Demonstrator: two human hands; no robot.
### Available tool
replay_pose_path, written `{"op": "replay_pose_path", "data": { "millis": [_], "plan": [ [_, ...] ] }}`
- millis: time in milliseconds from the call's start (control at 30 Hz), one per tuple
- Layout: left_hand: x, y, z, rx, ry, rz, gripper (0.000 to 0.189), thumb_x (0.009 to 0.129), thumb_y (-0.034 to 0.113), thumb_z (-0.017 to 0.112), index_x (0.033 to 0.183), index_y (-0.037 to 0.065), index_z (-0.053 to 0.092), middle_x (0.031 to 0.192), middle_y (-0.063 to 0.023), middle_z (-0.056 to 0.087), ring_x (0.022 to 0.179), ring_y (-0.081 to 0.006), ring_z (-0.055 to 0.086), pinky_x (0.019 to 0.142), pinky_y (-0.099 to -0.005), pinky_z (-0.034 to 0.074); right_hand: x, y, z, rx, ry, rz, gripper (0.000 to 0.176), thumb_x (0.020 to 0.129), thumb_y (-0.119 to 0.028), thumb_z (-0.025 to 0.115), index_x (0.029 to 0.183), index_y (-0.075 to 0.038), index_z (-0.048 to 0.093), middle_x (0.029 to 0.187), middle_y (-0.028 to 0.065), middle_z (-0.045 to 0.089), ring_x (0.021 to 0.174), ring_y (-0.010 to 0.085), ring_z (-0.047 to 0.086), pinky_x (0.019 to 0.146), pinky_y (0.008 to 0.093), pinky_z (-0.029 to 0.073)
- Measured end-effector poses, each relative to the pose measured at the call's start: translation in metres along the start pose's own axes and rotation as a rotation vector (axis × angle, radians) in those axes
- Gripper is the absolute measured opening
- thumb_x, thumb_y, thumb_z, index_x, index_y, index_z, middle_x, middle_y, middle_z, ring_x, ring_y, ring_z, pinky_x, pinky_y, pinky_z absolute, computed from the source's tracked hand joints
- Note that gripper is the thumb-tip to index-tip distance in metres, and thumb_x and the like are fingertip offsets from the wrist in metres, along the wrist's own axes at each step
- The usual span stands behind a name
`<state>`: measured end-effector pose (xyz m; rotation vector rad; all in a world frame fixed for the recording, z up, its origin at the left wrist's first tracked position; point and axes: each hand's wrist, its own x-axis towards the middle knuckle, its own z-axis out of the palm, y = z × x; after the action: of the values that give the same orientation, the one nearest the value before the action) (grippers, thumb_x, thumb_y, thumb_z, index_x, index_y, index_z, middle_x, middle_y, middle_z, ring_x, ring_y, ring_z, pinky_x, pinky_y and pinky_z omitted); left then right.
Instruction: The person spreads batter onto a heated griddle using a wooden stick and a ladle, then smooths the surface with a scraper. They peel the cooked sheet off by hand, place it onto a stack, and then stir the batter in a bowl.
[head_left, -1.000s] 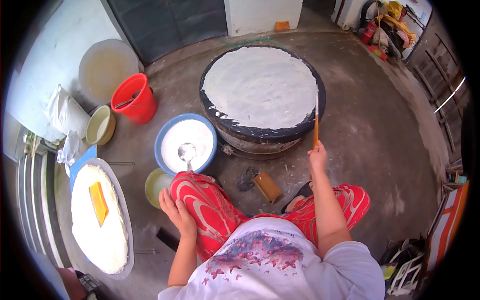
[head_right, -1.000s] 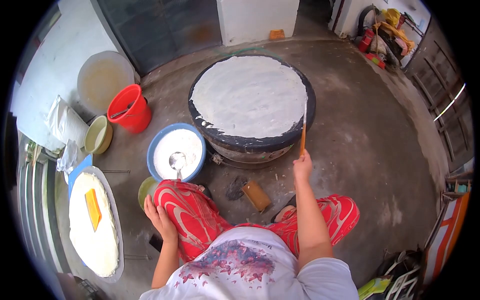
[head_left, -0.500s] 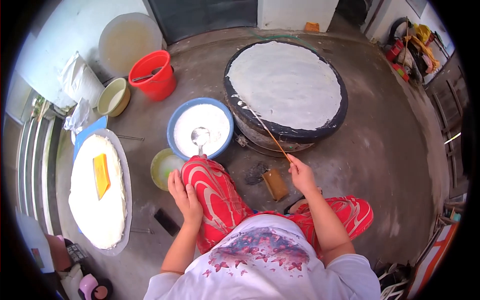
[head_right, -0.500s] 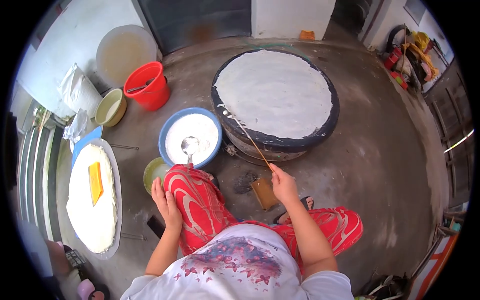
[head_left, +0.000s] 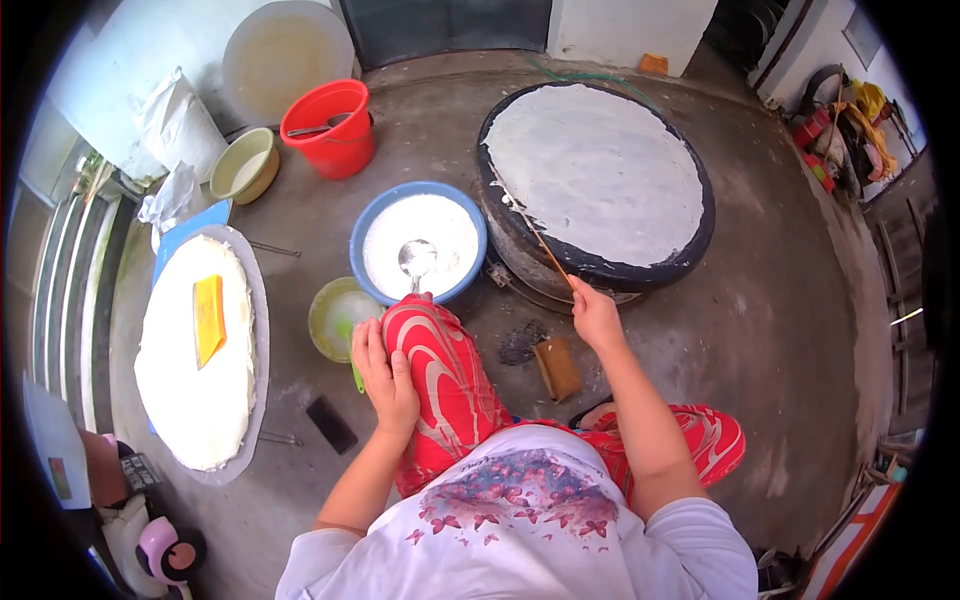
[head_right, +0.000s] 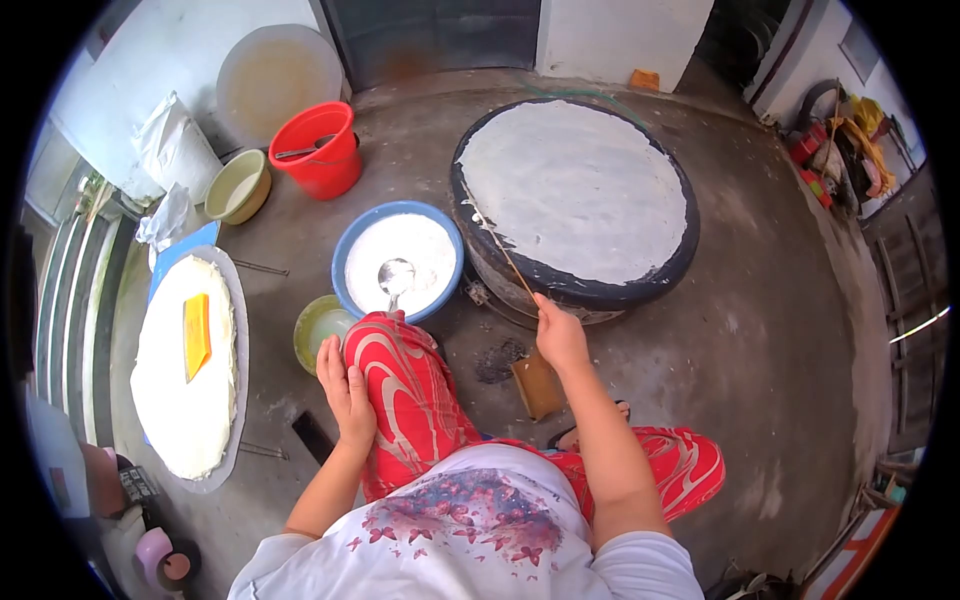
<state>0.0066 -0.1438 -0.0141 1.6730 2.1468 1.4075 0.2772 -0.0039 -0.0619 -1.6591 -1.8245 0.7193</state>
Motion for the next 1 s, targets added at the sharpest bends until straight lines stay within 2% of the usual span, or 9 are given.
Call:
{"op": "replay_pose_path", "data": {
  "millis": [167, 367, 467, 567, 733, 800, 867, 967, 1000],
  "plan": [
    [-0.003, -0.002, -0.002, -0.017, 0.029, -0.032, 0.044, 0.087, 0.017, 0.040, 0.125, -0.005, 0.036, 0.127, -0.0216, 0.035, 0.120, -0.0358, 0.030, 0.101, -0.0414, 0.021, -0.010, 0.024, -0.025, 0.019, -0.044, -0.011, 0.028, 0.083, -0.012, 0.049, 0.109, -0.013, 0.056, 0.093, 0.0184, 0.058, 0.088, 0.0343, 0.055, 0.073, 0.0372, 0.046],
    [-0.004, -0.005, -0.005, -0.021, 0.032, -0.022, 0.044, 0.087, 0.017, 0.040, 0.125, -0.004, 0.036, 0.127, -0.0215, 0.035, 0.120, -0.0360, 0.030, 0.101, -0.0413, 0.021, -0.033, 0.020, -0.056, 0.005, -0.103, 0.059, 0.029, 0.082, -0.009, 0.049, 0.110, -0.013, 0.056, 0.082, 0.0194, 0.060, 0.073, 0.0316, 0.060, 0.066, 0.0329, 0.047],
    [-0.004, -0.005, -0.005, -0.022, 0.029, -0.021, 0.044, 0.087, 0.017, 0.039, 0.125, -0.005, 0.035, 0.128, -0.0215, 0.035, 0.120, -0.0360, 0.030, 0.101, -0.0414, 0.021, -0.044, 0.025, -0.065, -0.012, -0.078, 0.014, 0.028, 0.083, -0.009, 0.049, 0.110, -0.011, 0.057, 0.070, 0.0163, 0.060, 0.060, 0.0235, 0.060, 0.060, 0.0296, 0.046],
    [-0.005, -0.008, -0.006, -0.023, 0.023, -0.018, 0.044, 0.087, 0.017, 0.039, 0.125, -0.004, 0.035, 0.128, -0.0216, 0.034, 0.121, -0.0360, 0.029, 0.101, -0.0414, 0.020, -0.059, 0.035, -0.072, 0.107, -0.136, 0.083, 0.028, 0.084, -0.009, 0.048, 0.111, -0.009, 0.057, 0.064, 0.0084, 0.059, 0.051, 0.0150, 0.054, 0.052, 0.0261, 0.043],
    [-0.008, -0.008, -0.007, -0.080, 0.027, -0.060, 0.043, 0.087, 0.016, 0.039, 0.125, -0.004, 0.035, 0.127, -0.0209, 0.035, 0.121, -0.0345, 0.030, 0.101, -0.0394, 0.020, -0.072, 0.020, -0.081, 0.659, -0.207, 0.496, 0.031, 0.090, -0.014, 0.040, 0.120, -0.010, 0.048, 0.065, 0.0018, 0.056, 0.044, 0.0059, 0.042, 0.041, 0.0190, 0.034],
    [-0.005, -0.008, -0.007, -0.125, 0.030, -0.082, 0.043, 0.087, 0.016, 0.039, 0.125, -0.004, 0.035, 0.127, -0.0202, 0.035, 0.121, -0.0331, 0.030, 0.101, -0.0381, 0.021, -0.069, 0.007, -0.083, 0.634, -0.249, 0.491, 0.031, 0.091, -0.014, 0.038, 0.121, -0.010, 0.047, 0.066, 0.0033, 0.056, 0.045, 0.0058, 0.042, 0.041, 0.0188, 0.035],
    [-0.003, -0.011, -0.007, -0.466, 0.088, -0.193, 0.041, 0.088, 0.014, 0.038, 0.125, -0.003, 0.036, 0.127, -0.0177, 0.035, 0.120, -0.0277, 0.033, 0.100, -0.0340, 0.023, -0.060, -0.006, -0.081, 0.610, -0.305, 0.475, 0.032, 0.092, -0.015, 0.036, 0.122, -0.009, 0.046, 0.068, 0.0048, 0.056, 0.046, 0.0056, 0.042, 0.042, 0.0186, 0.035],
    [0.004, -0.033, -0.011, -0.365, 0.142, -0.300, 0.039, 0.089, 0.014, 0.039, 0.124, -0.002, 0.039, 0.128, -0.0153, 0.035, 0.118, -0.0232, 0.035, 0.097, -0.0314, 0.027, -0.043, -0.031, -0.068, 0.533, -0.453, 0.450, 0.038, 0.088, -0.009, 0.042, 0.126, -0.011, 0.042, 0.073, 0.0047, 0.057, 0.047, 0.0052, 0.044, 0.042, 0.0183, 0.037],
    [0.002, -0.053, -0.004, -0.426, 0.200, -0.355, 0.037, 0.088, 0.013, 0.041, 0.123, -0.001, 0.041, 0.125, -0.0140, 0.038, 0.117, -0.0224, 0.036, 0.096, -0.0308, 0.029, -0.039, -0.043, -0.063, 0.564, -0.509, 0.275, 0.046, 0.085, -0.004, 0.045, 0.130, -0.012, 0.036, 0.076, 0.0047, 0.058, 0.049, 0.0053, 0.045, 0.044, 0.0183, 0.038]
  ]
}}
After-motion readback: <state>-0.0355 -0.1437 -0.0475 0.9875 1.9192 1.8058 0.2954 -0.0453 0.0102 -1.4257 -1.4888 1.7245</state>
